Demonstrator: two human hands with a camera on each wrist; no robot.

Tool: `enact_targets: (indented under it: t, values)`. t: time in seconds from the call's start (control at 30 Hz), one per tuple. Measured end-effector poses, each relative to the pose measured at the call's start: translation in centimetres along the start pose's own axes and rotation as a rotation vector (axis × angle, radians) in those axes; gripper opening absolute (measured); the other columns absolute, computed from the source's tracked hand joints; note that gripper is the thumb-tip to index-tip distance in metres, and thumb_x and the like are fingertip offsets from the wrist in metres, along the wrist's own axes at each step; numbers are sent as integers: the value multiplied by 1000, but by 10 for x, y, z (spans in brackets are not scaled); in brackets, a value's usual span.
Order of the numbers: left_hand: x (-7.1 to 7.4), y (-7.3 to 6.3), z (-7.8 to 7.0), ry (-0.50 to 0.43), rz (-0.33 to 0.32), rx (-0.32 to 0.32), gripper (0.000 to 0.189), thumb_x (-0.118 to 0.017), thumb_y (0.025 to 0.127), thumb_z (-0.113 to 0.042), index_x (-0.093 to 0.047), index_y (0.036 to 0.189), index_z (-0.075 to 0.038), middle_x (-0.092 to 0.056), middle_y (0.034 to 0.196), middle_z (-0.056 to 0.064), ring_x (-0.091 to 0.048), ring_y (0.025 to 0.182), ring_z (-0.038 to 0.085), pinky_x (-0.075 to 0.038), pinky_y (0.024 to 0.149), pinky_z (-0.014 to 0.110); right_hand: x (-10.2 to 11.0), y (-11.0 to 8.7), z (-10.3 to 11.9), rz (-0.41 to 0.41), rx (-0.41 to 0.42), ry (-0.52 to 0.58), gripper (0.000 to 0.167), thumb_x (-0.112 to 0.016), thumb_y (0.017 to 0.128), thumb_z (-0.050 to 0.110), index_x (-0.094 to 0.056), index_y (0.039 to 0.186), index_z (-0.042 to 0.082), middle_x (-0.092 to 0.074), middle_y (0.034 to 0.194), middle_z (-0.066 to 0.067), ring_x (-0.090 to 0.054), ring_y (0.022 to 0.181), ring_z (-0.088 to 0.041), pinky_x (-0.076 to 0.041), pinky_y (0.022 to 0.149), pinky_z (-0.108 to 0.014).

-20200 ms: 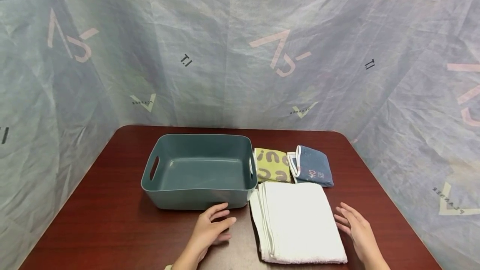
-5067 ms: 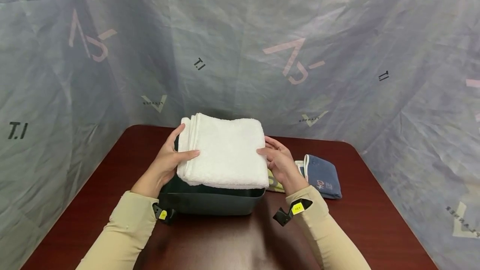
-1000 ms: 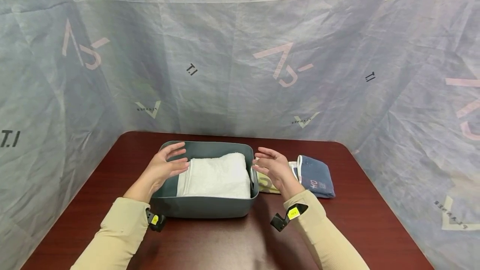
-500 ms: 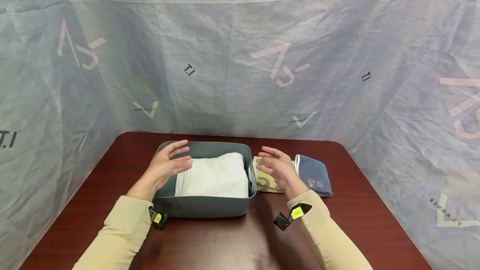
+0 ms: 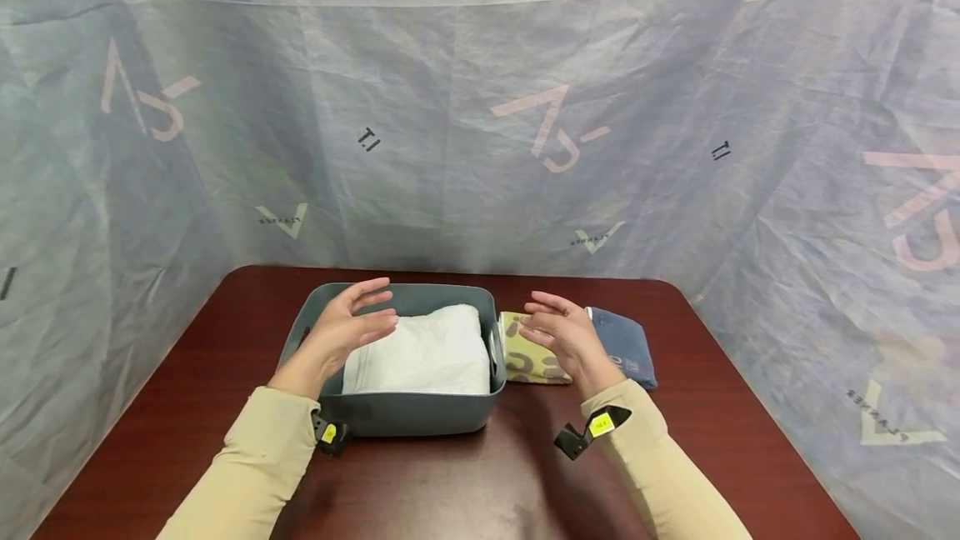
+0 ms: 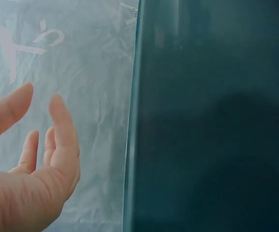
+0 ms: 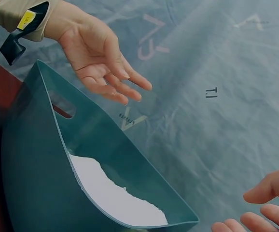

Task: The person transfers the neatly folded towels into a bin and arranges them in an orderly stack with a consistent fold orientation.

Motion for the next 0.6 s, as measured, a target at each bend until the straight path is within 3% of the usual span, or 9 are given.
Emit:
enact_targets:
  t: [0.1,0.3,0.47,0.6]
  values:
    - [-4,1,-1,5,-5,-3,64,-61,87,2,-32,143,-7,-34,139,18,-60,96,12,-50,84,30,3,0,1,-10,-13,-12,50,-53,85,-12,-41,134,-4,-50,117,-20,-62,89,-24,-48,87,-42]
    - [-14,5,-3,39,15,-16,63,-61,87,2,-32,143,-7,-36,138,18,-53,110,20,-48,87,31,6,-2,5,-30,-23,-29,48,-53,87,-9,-42,134,-1,-50,120,-19,-60,98,-29,-50,85,-40]
    - [-22,10,-4,27,16,-14,62,-61,87,5,-34,142,-7,-38,137,16,-51,114,25,-48,87,31,10,-3,7,-22,-13,-19,49,-54,87,-8,-42,134,-2,-55,110,-12,-63,86,-22,-50,84,-40]
    - [-30,13,-3,10,22,-5,62,-61,86,6,-36,141,-7,-39,136,16,-53,110,23,-49,87,32,14,-4,8,-23,-12,-15,51,-54,86,-10,-39,135,-4,-55,109,-12,-63,82,-19,-49,86,-41]
Point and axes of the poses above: each hand's wrist, its own y-axis towards the middle knuckle, its own x-axis out of the back of the hand, z = x × y, the point moved 6 cm from there along y, towards the middle knuckle
